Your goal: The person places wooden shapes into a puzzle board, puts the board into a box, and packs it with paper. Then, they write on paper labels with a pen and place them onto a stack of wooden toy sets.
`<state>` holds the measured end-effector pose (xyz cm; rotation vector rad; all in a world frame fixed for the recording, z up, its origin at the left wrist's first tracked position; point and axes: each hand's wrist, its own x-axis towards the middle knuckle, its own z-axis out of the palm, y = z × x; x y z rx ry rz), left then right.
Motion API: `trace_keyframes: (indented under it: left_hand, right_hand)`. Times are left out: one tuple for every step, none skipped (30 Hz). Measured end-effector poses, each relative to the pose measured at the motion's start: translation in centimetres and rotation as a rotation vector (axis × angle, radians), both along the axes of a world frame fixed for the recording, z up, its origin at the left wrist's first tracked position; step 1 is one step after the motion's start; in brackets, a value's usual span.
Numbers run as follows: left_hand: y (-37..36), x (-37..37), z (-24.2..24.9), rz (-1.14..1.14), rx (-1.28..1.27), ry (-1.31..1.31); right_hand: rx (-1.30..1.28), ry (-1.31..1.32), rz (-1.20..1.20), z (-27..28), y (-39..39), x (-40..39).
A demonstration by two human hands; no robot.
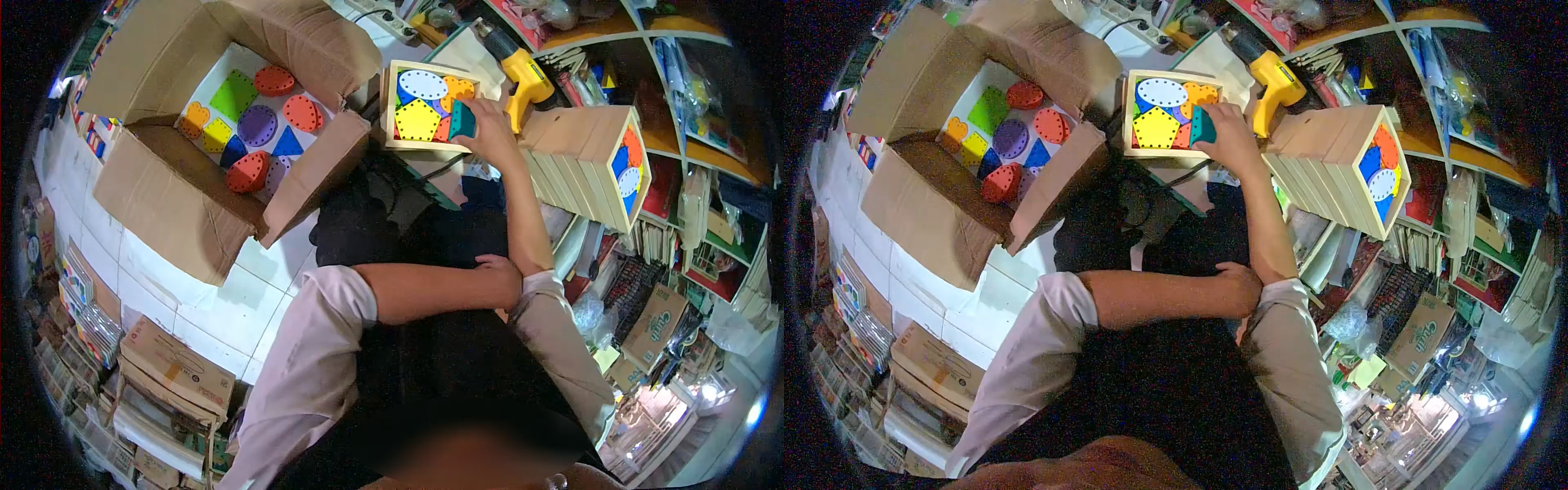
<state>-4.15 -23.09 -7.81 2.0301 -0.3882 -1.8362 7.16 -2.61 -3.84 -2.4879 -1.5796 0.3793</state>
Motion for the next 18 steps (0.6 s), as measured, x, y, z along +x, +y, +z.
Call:
trace_keyframes:
  left_hand:
    - [1.7,0.4,4.3,-0.171,0.042,0.030]
    - [5.6,-0.4,7.5,-0.340,0.083,0.057]
    - [6.6,-0.5,8.1,-0.334,0.078,0.058]
    - [7.3,-0.7,8.4,-0.312,-0.004,-0.030]
    - [7.9,-0.8,8.6,-0.288,-0.084,-0.118]
    - [8.2,-0.8,8.5,-0.277,-0.084,-0.114]
    - [8.6,-0.9,8.5,-0.255,-0.154,-0.139]
    - [9.1,-1.0,8.3,-0.232,-0.222,-0.163]
    - [8.6,-1.0,7.6,-0.221,-0.219,-0.155]
    - [7.6,-0.7,6.7,-0.203,-0.166,-0.088]
    - [6.6,-0.3,5.8,-0.189,-0.115,-0.028]
    - [6.9,-0.5,5.9,-0.189,-0.117,-0.030]
    - [7.2,-0.9,5.8,-0.102,-0.135,-0.130]
    - [7.5,-1.5,5.8,-0.018,-0.155,-0.228]
    - [8.4,-1.8,6.4,-0.024,-0.159,-0.230]
    - [9.6,-1.9,7.3,-0.032,-0.196,-0.252]
    - [10.3,-2.0,8.0,-0.038,-0.233,-0.274]
    - [7.5,-1.3,5.6,-0.038,-0.236,-0.278]
  right_hand:
    - [-0.006,0.003,0.003,0.1,-0.1,0.1]
    - [-0.027,-0.040,0.022,0.6,-0.3,0.0]
    - [-0.047,-0.084,0.045,0.9,-0.3,0.0]
    - [-0.078,-0.127,0.083,0.9,-0.2,0.4]
    - [-0.080,-0.124,0.091,1.0,0.1,0.4]
    - [-0.039,-0.080,0.060,1.2,0.5,0.3]
    - [0.003,-0.033,0.032,1.4,1.1,0.0]
    - [-0.007,0.002,-0.001,1.7,1.6,-0.4]
    - [-0.004,0.012,0.010,1.4,1.8,-0.7]
    - [-0.049,-0.008,-0.018,1.2,1.8,-0.7]
    - [-0.095,-0.033,-0.050,1.1,1.7,-0.6]
    - [-0.059,0.072,-0.113,0.9,1.8,-0.2]
    - [-0.062,0.069,-0.114,1.0,1.7,0.4]
    - [-0.024,0.228,-0.143,1.2,1.5,1.0]
    - [0.017,0.385,-0.175,1.3,1.4,1.5]
    - [0.066,0.348,-0.082,1.2,1.4,2.2]
    - [0.063,0.344,-0.086,1.0,1.1,2.5]
    - [0.067,0.138,-0.021,0.8,1.0,2.7]
